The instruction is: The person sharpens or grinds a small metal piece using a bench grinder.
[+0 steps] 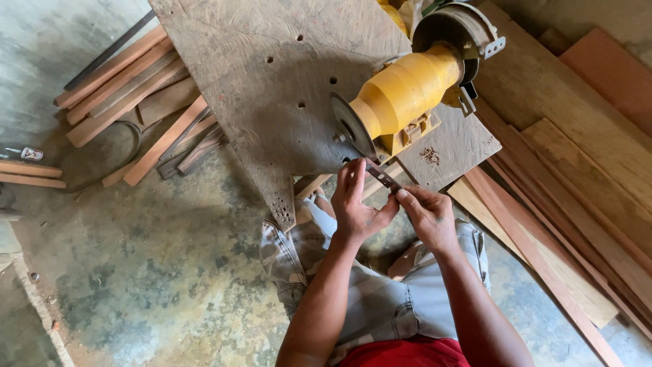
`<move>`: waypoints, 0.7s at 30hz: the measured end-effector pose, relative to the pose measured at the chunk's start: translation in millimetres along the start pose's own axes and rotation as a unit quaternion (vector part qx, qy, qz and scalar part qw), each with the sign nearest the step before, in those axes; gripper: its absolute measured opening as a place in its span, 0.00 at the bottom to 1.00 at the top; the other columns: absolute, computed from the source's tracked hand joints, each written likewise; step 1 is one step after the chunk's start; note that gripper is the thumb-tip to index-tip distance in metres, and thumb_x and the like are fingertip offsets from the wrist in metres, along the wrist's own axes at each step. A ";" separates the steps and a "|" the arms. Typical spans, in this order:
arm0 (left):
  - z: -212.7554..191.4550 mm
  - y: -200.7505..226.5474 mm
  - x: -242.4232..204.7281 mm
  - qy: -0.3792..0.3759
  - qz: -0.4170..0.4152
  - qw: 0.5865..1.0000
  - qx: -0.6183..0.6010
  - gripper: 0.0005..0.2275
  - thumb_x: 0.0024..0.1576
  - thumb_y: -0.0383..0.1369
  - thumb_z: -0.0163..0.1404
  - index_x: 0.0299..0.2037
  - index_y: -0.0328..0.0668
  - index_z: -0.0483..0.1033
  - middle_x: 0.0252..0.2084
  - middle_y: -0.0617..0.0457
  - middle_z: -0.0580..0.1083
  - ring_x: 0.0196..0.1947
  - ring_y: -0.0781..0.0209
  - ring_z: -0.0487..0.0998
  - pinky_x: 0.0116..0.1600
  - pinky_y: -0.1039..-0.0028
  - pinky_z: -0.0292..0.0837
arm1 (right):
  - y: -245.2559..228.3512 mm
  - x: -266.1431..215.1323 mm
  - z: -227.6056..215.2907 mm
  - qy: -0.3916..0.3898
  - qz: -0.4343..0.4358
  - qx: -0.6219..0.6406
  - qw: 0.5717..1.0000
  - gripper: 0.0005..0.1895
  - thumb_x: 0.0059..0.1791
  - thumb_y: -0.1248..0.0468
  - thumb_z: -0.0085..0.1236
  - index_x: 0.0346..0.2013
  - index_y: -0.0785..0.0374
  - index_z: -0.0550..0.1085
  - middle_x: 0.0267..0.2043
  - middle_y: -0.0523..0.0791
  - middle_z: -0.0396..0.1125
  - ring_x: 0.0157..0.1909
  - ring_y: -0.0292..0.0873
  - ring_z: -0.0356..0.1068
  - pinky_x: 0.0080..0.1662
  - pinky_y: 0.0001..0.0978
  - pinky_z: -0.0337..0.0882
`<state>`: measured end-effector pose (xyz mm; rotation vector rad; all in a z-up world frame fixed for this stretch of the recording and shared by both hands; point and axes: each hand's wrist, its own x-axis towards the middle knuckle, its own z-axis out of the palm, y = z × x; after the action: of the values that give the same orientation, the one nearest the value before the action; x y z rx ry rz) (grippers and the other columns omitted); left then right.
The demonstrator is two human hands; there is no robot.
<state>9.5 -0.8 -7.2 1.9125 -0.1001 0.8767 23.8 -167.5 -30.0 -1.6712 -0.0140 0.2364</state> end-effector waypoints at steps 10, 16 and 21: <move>2.9 -10.3 -0.7 0.009 -0.001 1.000 0.010 0.36 0.45 0.30 0.65 0.67 0.33 0.66 0.58 0.40 0.70 0.51 0.50 0.79 0.54 0.67 0.79 | -4.9 7.2 4.1 -0.005 -0.003 0.005 1.000 0.13 0.54 0.62 0.59 0.45 0.71 0.80 0.33 0.39 0.73 0.36 0.29 0.65 0.39 0.22 0.68; 3.9 -14.2 -1.0 0.012 -0.014 0.999 0.032 0.36 0.45 0.30 0.65 0.67 0.35 0.66 0.58 0.43 0.71 0.49 0.53 0.78 0.52 0.68 0.79 | -14.6 10.8 8.4 -0.017 0.003 0.015 1.000 0.13 0.54 0.62 0.58 0.46 0.70 0.80 0.34 0.38 0.73 0.37 0.28 0.66 0.39 0.22 0.68; 2.3 -14.4 1.8 0.016 -0.017 0.999 0.038 0.36 0.44 0.30 0.65 0.66 0.34 0.67 0.59 0.43 0.70 0.48 0.53 0.79 0.52 0.68 0.79 | -17.5 14.6 11.6 -0.010 0.011 -0.015 1.000 0.14 0.53 0.61 0.60 0.44 0.71 0.80 0.30 0.37 0.71 0.33 0.28 0.63 0.35 0.23 0.65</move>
<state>18.2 5.1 -17.5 1.9649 -0.0145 0.8996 38.5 -152.0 -16.0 -1.6998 -0.0140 0.2719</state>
